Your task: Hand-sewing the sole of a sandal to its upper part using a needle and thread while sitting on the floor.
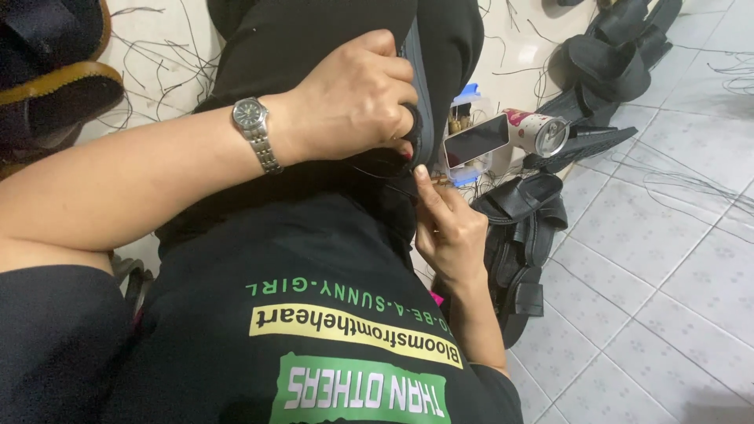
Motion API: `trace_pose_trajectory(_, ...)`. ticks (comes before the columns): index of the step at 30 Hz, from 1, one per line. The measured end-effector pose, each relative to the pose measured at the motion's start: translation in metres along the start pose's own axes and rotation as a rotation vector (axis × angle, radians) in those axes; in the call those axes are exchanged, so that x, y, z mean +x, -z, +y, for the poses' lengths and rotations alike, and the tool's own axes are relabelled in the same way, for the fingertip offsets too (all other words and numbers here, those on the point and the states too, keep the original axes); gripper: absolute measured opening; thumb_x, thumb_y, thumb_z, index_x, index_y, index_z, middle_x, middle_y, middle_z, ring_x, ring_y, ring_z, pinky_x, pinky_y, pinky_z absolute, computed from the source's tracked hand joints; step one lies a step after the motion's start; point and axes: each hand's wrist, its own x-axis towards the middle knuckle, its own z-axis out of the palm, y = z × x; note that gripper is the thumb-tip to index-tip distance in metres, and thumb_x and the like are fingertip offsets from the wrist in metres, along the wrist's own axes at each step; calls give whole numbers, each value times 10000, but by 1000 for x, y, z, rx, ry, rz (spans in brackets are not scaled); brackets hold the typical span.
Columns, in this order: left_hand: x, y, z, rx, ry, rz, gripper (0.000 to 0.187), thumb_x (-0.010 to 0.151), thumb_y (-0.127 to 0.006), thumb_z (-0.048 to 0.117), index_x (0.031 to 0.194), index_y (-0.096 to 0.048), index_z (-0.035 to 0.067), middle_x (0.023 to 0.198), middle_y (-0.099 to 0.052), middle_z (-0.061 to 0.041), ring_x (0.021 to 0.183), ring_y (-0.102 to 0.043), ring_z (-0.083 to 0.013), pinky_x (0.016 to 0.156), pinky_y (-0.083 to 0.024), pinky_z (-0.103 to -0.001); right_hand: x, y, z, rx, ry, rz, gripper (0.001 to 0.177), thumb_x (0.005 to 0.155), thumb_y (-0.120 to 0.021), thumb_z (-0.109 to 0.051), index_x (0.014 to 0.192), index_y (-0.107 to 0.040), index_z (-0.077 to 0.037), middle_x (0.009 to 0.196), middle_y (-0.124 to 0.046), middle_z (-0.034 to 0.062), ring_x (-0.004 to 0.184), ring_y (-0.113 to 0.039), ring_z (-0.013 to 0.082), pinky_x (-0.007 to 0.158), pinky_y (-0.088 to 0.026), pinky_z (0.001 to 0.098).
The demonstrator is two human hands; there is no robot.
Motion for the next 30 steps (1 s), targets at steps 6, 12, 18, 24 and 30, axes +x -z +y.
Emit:
trace_pose_trajectory(6, 0, -1, 1, -25, -9, 20, 301, 798, -784, 404, 602, -637, 230, 734, -629, 93, 748, -538, -129, 838, -422, -288, 1, -4, 8, 76, 40, 19, 616, 778, -685, 136, 1353, -643, -82, 975, -720, 131, 596, -563, 186, 537, -447, 304)
trace_pose_trajectory(12, 0, 0, 2, 2, 4, -23, 281, 816, -775, 373, 595, -657, 246, 725, -645, 95, 731, -541, -117, 852, -424, -286, 2, -6, 11, 45, 82, 15, 560, 809, -731, 113, 1334, -661, -68, 982, -724, 127, 663, -627, 190, 569, -480, 306)
trace_pose_trajectory(18, 1, -2, 1, 5, -9, 10, 258, 801, -753, 295, 584, -630, 228, 714, -627, 89, 725, -530, -130, 844, -434, -284, 2, -5, 6, 31, 55, 10, 590, 801, -715, 108, 1355, -646, -82, 1002, -730, 143, 659, -628, 212, 576, -490, 323)
trace_pose_trajectory(24, 2, -3, 0, 9, -7, -7, 285, 811, -785, 364, 588, -654, 243, 702, -635, 97, 710, -529, -116, 838, -430, -283, 7, -2, -1, 22, 44, 10, 599, 784, -706, 105, 1352, -649, -74, 972, -721, 124, 621, -585, 198, 561, -470, 321)
trace_pose_trajectory(30, 1, -4, -3, 3, -16, -2, 293, 806, -771, 335, 576, -626, 225, 704, -626, 96, 709, -529, -123, 833, -429, -284, 18, 1, -11, 8, 40, 39, 487, 816, -738, 110, 1278, -672, -32, 1025, -722, 119, 664, -634, 220, 577, -491, 328)
